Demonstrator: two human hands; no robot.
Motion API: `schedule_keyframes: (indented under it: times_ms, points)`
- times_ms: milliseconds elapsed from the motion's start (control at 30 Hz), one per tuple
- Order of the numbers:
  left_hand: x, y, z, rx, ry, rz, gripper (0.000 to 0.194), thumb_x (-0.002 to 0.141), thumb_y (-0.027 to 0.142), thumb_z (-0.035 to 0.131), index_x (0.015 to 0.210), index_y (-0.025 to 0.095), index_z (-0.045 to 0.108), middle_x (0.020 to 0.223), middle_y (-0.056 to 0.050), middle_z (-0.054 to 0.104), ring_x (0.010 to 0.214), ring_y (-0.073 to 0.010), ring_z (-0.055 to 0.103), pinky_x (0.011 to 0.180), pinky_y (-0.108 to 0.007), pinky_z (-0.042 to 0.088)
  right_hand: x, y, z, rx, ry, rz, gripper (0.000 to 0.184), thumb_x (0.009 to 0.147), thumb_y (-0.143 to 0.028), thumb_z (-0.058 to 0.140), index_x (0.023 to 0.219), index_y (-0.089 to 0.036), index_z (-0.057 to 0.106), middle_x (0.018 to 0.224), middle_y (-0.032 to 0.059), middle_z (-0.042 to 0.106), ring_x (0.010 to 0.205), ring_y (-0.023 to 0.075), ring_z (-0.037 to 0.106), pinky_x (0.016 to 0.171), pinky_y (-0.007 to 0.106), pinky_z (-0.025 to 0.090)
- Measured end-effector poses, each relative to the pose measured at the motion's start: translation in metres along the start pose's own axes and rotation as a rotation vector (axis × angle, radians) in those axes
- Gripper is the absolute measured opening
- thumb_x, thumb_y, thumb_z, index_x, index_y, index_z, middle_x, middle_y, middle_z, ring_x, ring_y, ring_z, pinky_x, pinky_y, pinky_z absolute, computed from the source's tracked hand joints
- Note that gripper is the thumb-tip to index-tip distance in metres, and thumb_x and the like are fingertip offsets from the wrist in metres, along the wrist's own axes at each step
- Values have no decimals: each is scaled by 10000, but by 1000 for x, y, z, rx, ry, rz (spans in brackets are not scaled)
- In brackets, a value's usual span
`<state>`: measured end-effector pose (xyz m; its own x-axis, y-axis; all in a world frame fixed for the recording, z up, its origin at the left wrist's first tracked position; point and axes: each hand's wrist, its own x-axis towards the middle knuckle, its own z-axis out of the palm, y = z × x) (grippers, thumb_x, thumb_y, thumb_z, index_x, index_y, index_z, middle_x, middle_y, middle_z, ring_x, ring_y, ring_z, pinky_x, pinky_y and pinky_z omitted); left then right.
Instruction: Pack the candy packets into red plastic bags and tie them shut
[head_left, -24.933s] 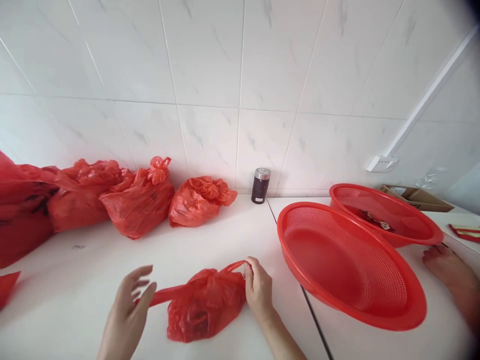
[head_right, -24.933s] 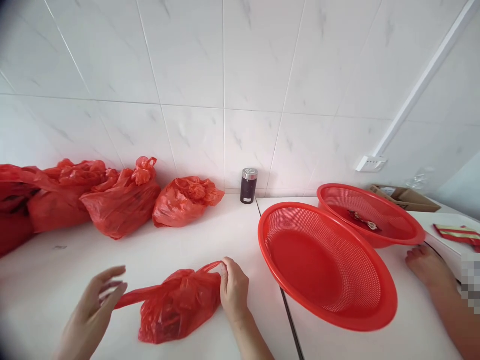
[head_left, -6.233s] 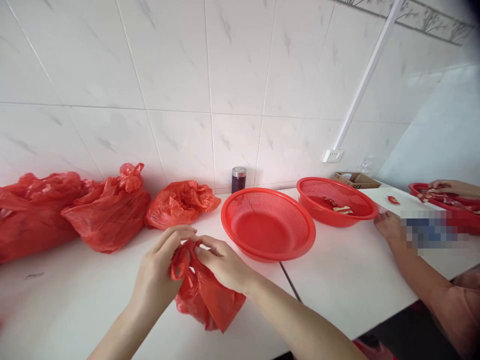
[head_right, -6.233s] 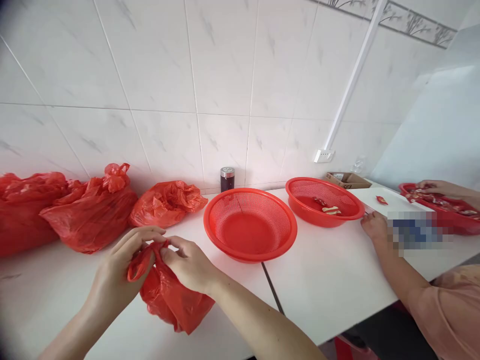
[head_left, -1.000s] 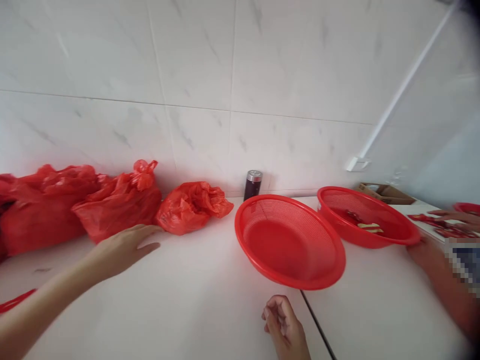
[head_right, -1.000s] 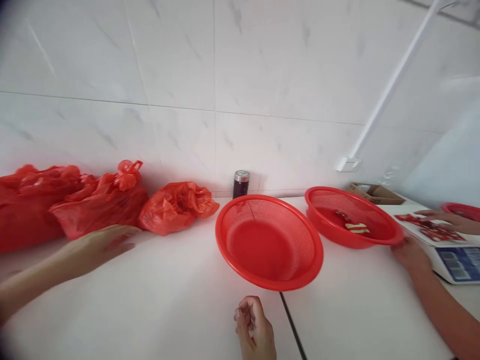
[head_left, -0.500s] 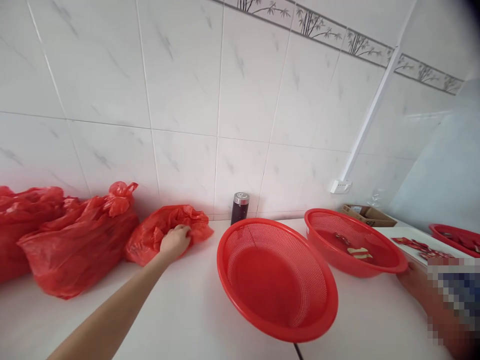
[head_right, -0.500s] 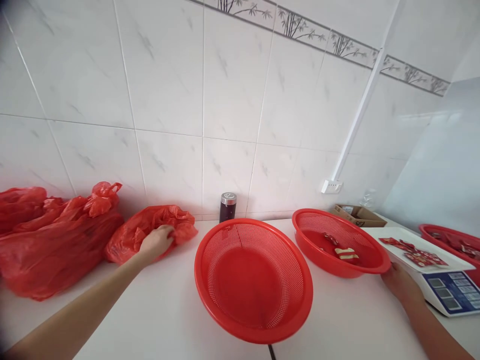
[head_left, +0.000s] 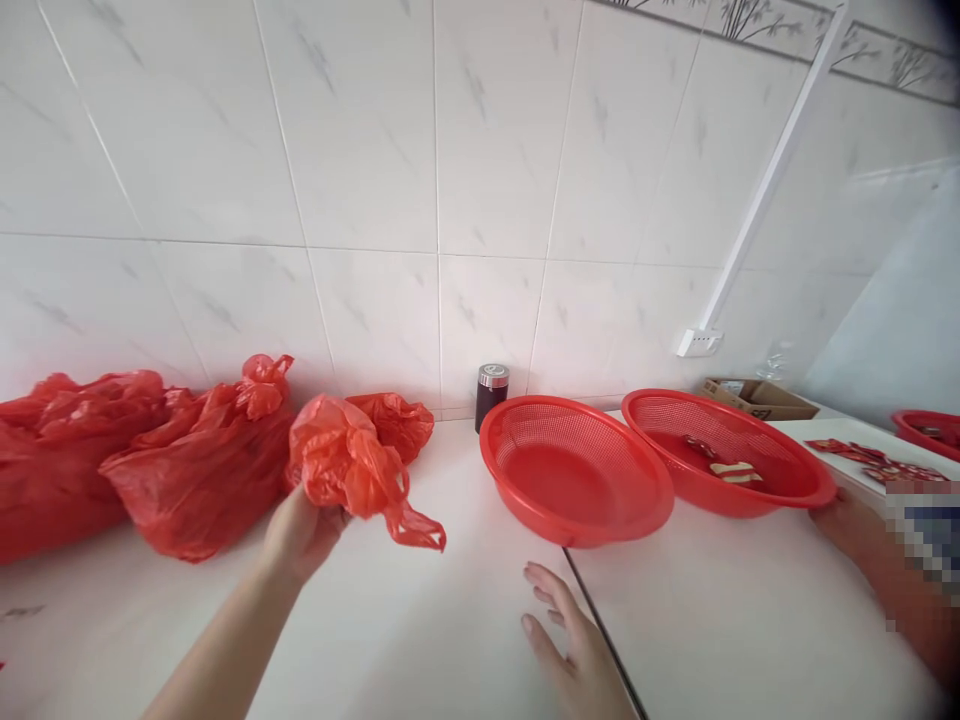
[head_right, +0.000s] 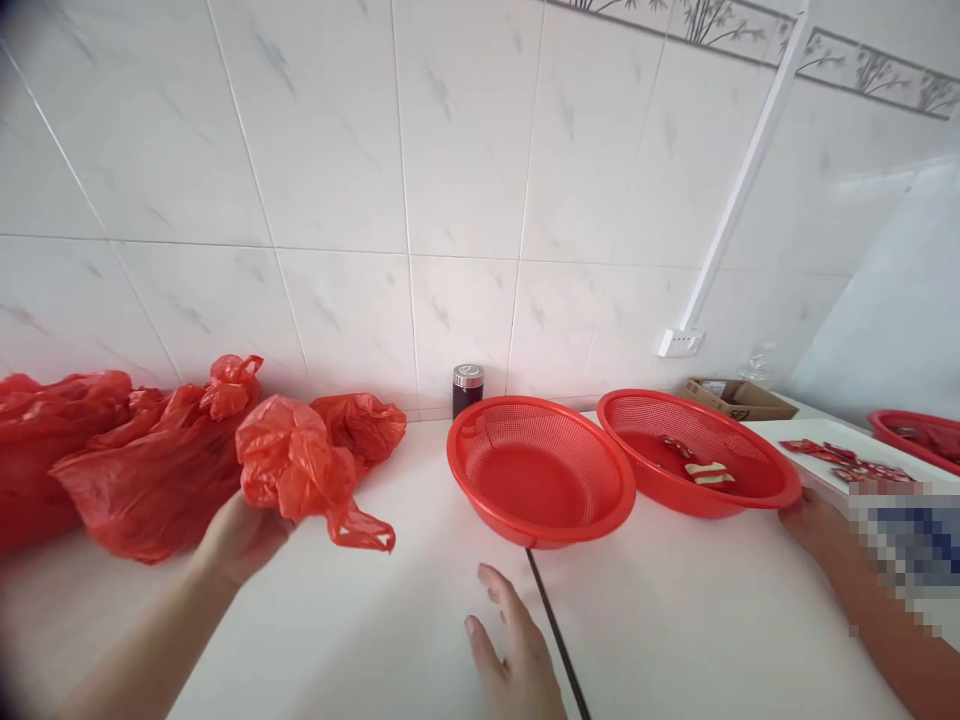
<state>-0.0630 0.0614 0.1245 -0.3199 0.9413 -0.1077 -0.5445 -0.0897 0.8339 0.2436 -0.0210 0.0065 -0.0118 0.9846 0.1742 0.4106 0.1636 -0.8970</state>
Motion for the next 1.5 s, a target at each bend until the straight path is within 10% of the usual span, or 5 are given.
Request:
schedule_keyframes:
  times_ms: [267,600,800,933,1500]
  points:
    - [-91,-89,-8,145,-196,-343,237,764,393,644,785,161,686,715,-44,682,646,-195,610,629,-323,517,-5,-77,25,223,-185,-108,375,841,-394,625,1187,-255,588,1111,65,656,994,217,620,867,328,497]
    - [-87,-69,-63,208,-35,-424,420,649,397,796,550,199,439,473,94,359,450,-78,396,606,-253,504,3,-76,-3,709,53,118,368,881,-514,564,712,-198,478,541,-79,340,544,97,448,577,216,373]
    - [-129,-57,-34,536,252,307,248,802,485,603,942,301,513,1055,-12,567,1087,-242,562,1017,-493,422,-4,-98,0,677,178,107,334,883,-526,559,795,-208,509,500,-99,282,450,74,238,437,208,238]
    - [-172,-75,9,1082,-188,729,174,815,408,582,976,342,589,1311,-100,470,1270,-339,427,1006,-561,391,-17,-121,19,703,31,43,307,901,-503,540,813,-211,507,556,-81,340,483,73,258,445,202,239]
    - [-109,-26,-27,1153,-89,447,310,775,325,499,1069,242,553,928,-46,669,768,-217,668,603,-283,500,-30,-108,-81,217,190,-170,242,924,-403,497,979,-216,640,618,-34,447,568,116,442,551,241,377]
